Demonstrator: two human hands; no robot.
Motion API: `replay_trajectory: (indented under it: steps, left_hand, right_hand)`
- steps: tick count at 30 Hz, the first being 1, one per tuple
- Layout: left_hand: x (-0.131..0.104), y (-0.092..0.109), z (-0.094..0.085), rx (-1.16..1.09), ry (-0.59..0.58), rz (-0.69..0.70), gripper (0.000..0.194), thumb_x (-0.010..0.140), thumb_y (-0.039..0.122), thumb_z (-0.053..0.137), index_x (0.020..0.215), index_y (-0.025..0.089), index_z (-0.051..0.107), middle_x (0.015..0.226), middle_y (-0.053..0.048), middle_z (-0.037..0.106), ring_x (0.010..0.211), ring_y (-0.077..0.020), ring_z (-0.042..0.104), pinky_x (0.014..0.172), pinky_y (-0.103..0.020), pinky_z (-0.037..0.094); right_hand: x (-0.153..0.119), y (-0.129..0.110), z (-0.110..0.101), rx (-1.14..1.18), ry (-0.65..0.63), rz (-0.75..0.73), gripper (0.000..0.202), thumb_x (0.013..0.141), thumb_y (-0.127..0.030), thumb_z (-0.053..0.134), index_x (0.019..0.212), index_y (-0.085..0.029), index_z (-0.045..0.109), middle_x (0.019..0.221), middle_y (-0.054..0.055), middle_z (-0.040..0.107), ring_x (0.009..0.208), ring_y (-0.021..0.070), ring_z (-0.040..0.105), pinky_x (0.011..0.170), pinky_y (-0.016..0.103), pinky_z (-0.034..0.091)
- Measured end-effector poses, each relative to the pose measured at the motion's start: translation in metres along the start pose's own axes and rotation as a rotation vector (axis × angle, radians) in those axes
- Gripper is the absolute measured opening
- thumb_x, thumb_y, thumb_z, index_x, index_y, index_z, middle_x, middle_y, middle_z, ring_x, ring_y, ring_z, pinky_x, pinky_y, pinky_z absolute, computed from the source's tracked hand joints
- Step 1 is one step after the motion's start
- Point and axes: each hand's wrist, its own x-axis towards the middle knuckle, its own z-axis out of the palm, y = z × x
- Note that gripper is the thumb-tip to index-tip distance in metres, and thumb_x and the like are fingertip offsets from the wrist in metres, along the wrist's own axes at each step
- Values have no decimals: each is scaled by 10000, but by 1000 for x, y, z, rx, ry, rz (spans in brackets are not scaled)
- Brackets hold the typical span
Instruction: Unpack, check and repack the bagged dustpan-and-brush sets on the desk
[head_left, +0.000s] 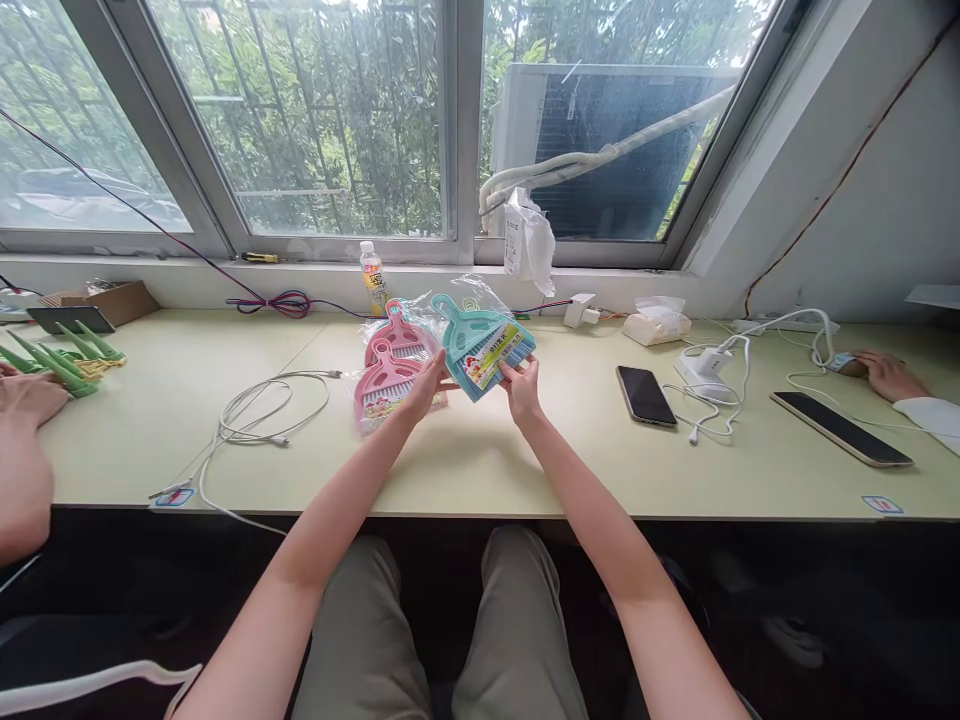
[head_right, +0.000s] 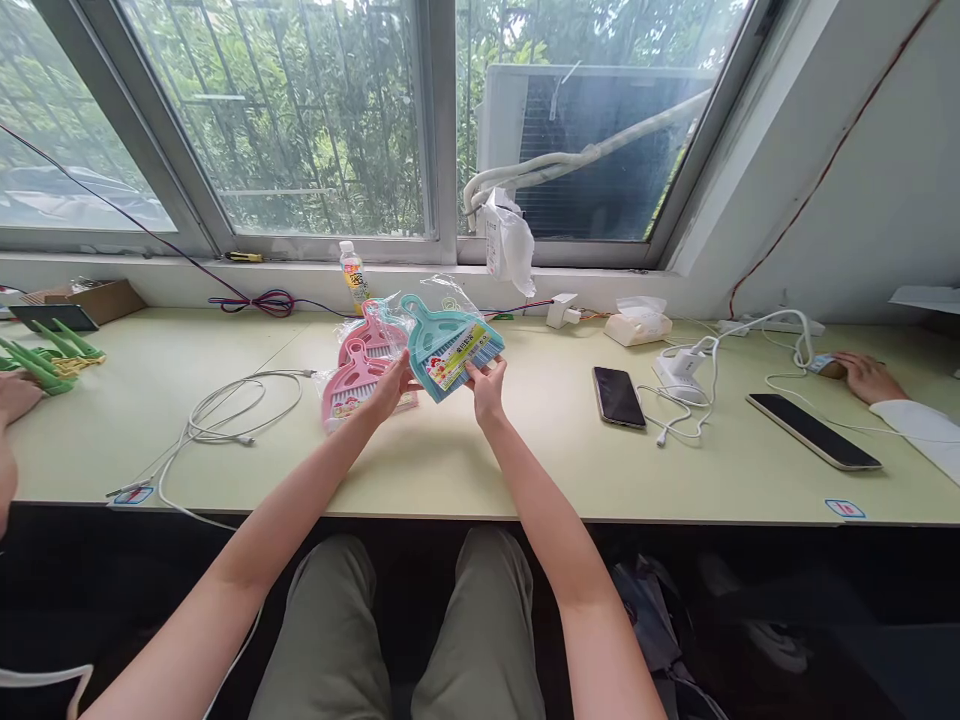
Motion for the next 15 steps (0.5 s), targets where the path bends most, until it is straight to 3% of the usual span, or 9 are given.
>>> replay_trajectory:
  steps: [4,9,15]
  left_hand:
    - [3,0,-9,-18,45,48,609,860,608,608,1308,197,583,1184,-116,706,1150,-282,645,974,-432,525]
    - [4,2,-13,-52,-71,40,680,857,500,672,1460,291,437,1288,-74,660,1159,-245,644,1004,-433,516]
    - [-1,7,-7,-53,-167,-18,851,784,338,753,1524,300,334,1262,-93,679,1183,-271,636,1069,-517,453]
  right_hand:
    - [5,-4,-4,-57,-58,46,493,730,-201,748,1073,-288,404,968,-8,691,939,193,702,799,399,631]
    - [11,-6,-9,-47,-64,62,536,710,-177,752,1102,-280,401,940,-8,699,892,188,708,761,382,636]
    - [13,-6,-13,-4,-10,15,524,719,-181,729,1104,-292,392,1014,4,685,955,181,704,817,392,626]
